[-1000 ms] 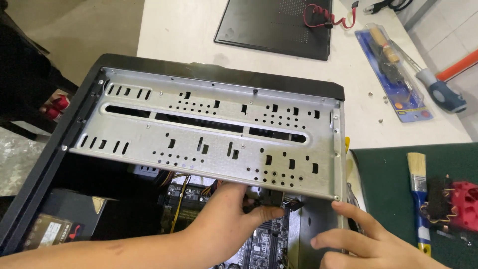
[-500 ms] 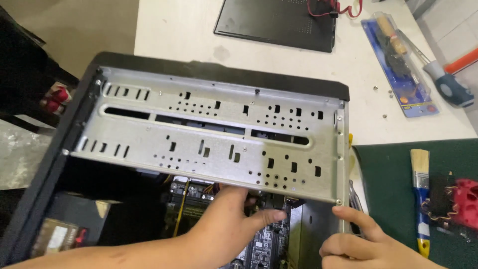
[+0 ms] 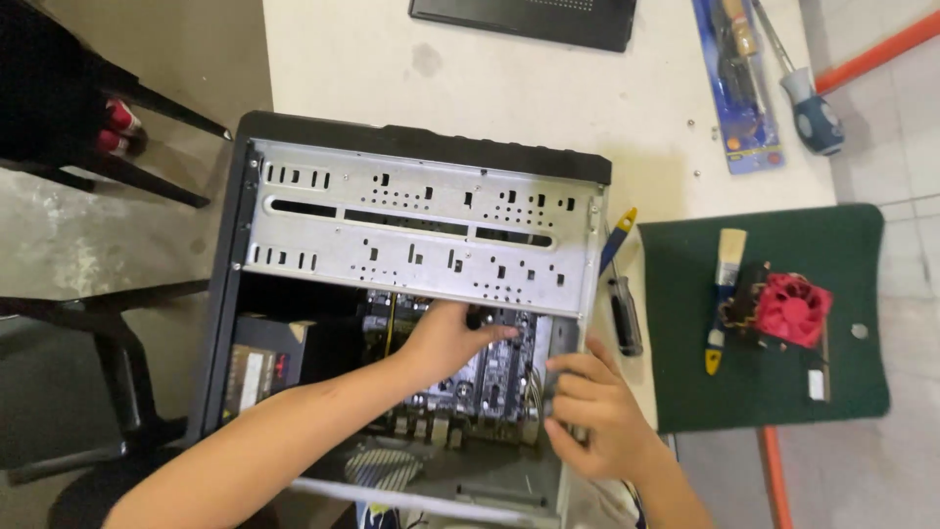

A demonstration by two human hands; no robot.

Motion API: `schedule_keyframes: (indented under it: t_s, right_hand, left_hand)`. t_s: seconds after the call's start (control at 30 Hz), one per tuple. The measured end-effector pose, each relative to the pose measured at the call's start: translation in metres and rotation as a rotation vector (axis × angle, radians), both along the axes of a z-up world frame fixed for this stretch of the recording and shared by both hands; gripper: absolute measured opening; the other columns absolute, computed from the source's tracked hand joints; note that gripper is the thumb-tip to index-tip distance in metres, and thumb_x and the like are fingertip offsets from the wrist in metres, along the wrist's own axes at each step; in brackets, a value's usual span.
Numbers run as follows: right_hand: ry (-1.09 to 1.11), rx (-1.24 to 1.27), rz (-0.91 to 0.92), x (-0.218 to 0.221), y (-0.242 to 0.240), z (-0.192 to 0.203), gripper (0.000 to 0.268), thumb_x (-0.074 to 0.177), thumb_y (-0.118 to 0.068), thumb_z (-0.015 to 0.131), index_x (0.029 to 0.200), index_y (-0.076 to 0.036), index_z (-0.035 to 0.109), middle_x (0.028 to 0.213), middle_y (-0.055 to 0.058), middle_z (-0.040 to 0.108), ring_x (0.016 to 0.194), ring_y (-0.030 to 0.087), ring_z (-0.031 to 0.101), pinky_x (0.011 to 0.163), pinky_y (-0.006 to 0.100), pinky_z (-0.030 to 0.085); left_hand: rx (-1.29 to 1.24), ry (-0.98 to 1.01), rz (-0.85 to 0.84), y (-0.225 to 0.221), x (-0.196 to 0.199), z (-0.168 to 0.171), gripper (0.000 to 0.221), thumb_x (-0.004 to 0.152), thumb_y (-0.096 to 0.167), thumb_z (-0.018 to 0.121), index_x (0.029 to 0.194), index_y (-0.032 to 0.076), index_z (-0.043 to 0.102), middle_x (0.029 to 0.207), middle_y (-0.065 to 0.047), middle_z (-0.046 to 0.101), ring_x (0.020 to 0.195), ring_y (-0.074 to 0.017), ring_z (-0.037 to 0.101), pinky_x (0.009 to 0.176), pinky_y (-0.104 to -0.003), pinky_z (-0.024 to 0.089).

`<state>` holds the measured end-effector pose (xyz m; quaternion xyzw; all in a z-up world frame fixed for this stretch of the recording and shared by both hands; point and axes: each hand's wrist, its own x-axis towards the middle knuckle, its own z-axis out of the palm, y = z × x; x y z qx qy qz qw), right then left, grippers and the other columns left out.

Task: Cleaning a hard drive with a brush and installing it into a computer case using a screwdriver.

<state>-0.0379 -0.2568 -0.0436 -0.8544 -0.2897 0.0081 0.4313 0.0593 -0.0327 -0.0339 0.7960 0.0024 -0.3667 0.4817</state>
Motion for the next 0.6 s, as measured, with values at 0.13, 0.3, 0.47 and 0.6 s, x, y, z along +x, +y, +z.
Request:
schedule_keyframes:
  t_s: [0.13, 0.3, 0.47, 0.6]
  right_hand:
    - [-0.073, -0.088, 0.021, 0.002, -0.001, 0.004, 0.030, 0.091, -0.019, 0.062, 0.062, -0.011, 0.060, 0.064, 0.000, 0.056, 0.110, 0.028, 0.064, 0.115, 0.056, 0.030]
    - [-0.226, -0.128, -0.077, -0.004, 0.000, -0.020, 0.034, 0.088, -0.036, 0.063, 0.061, -0.018, 0.052, 0.073, -0.002, 0.060, 0.110, 0.018, 0.065, 0.120, 0.048, 0.027]
    - [-0.232, -0.121, -0.097, -0.002, 0.001, -0.022, 0.035, 0.088, -0.036, 0.063, 0.060, -0.018, 0.053, 0.072, -0.003, 0.059, 0.110, 0.017, 0.065, 0.120, 0.046, 0.027]
    - [-0.207, -0.120, -0.109, -0.004, 0.002, -0.019, 0.037, 0.091, -0.036, 0.061, 0.059, -0.017, 0.054, 0.069, -0.002, 0.058, 0.110, 0.017, 0.065, 0.121, 0.046, 0.025]
  left_hand:
    - [0.048, 0.032, 0.032, 0.000, -0.002, -0.003, 0.079, 0.079, 0.047, 0.077, 0.144, 0.009, 0.054, 0.142, -0.010, 0.064, 0.087, -0.0191, 0.070, 0.088, -0.034, 0.056]
    - [-0.072, -0.176, 0.052, 0.005, -0.021, -0.016, 0.076, 0.083, 0.031, 0.085, 0.142, -0.004, 0.052, 0.135, -0.027, 0.063, 0.129, -0.0470, 0.056, 0.107, -0.056, 0.046]
    - [-0.071, -0.217, 0.049, 0.007, -0.017, -0.031, 0.080, 0.080, 0.034, 0.087, 0.141, -0.006, 0.053, 0.133, -0.031, 0.063, 0.128, -0.0495, 0.056, 0.107, -0.058, 0.046]
    - [-0.084, -0.184, 0.045, 0.013, -0.029, -0.054, 0.080, 0.081, 0.033, 0.088, 0.142, -0.005, 0.052, 0.134, -0.030, 0.062, 0.129, -0.0486, 0.056, 0.107, -0.056, 0.047]
